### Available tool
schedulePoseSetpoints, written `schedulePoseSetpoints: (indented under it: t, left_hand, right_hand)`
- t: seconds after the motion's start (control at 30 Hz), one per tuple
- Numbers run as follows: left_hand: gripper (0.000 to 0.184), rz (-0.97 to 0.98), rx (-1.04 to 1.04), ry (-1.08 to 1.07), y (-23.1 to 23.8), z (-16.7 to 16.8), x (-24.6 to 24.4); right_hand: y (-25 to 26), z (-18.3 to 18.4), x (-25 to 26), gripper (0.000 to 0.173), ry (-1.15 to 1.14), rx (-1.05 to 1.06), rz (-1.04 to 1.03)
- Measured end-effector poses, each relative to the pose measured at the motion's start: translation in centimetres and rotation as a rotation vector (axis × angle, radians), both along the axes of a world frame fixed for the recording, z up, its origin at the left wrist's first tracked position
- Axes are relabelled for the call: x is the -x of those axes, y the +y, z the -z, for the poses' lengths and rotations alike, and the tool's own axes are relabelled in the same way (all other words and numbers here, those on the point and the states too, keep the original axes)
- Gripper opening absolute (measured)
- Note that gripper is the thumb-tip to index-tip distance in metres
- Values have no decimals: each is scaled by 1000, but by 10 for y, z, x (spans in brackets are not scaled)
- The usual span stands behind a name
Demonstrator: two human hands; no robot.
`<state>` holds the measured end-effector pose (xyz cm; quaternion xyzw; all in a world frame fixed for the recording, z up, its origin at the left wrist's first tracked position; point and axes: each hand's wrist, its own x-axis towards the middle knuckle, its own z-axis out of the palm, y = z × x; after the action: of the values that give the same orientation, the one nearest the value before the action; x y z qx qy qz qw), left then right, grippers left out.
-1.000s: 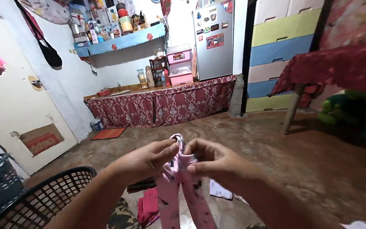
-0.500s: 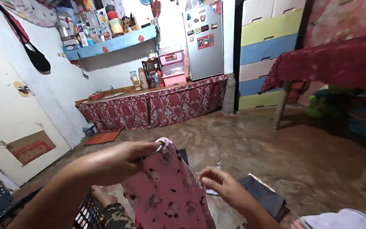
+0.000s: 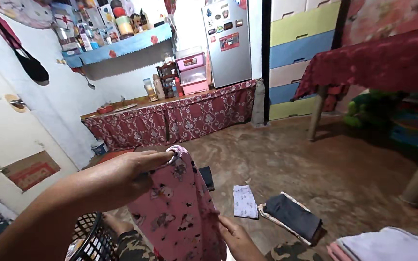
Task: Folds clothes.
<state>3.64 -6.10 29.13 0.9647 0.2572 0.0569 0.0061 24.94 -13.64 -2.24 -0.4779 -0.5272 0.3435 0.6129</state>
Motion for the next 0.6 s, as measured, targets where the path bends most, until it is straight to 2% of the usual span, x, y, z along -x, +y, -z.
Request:
schedulePoseSetpoints:
  t: [0.07,0.2,0.27,0.37,0.43,0.5,0.6]
  left_hand:
    - [51,26,3,42,-6,-3,-1]
    - [56,120,-54,84,-6,1,1]
    - [59,130,-30,107,-6,4,0]
    - [64,104,60,161,-6,10,-3]
    - [67,64,123,202,-7,13,-6]
    - [66,72,128,194,-3,18,-2]
    - [60,97,83,133,5,23,15]
  right_hand:
    - [7,0,-1,41,-22,2,49]
    - [11,2,6,42,-7,-41,43]
    - [5,-1,15,40,121,-4,-76]
    - [-2,-9,24,53,415,146,-281]
    - [-5,-16,24,50,538,159,-397]
    - [-5,-22,21,43,590,102,-410]
    - [-2,-24,10,40,692,20,-303]
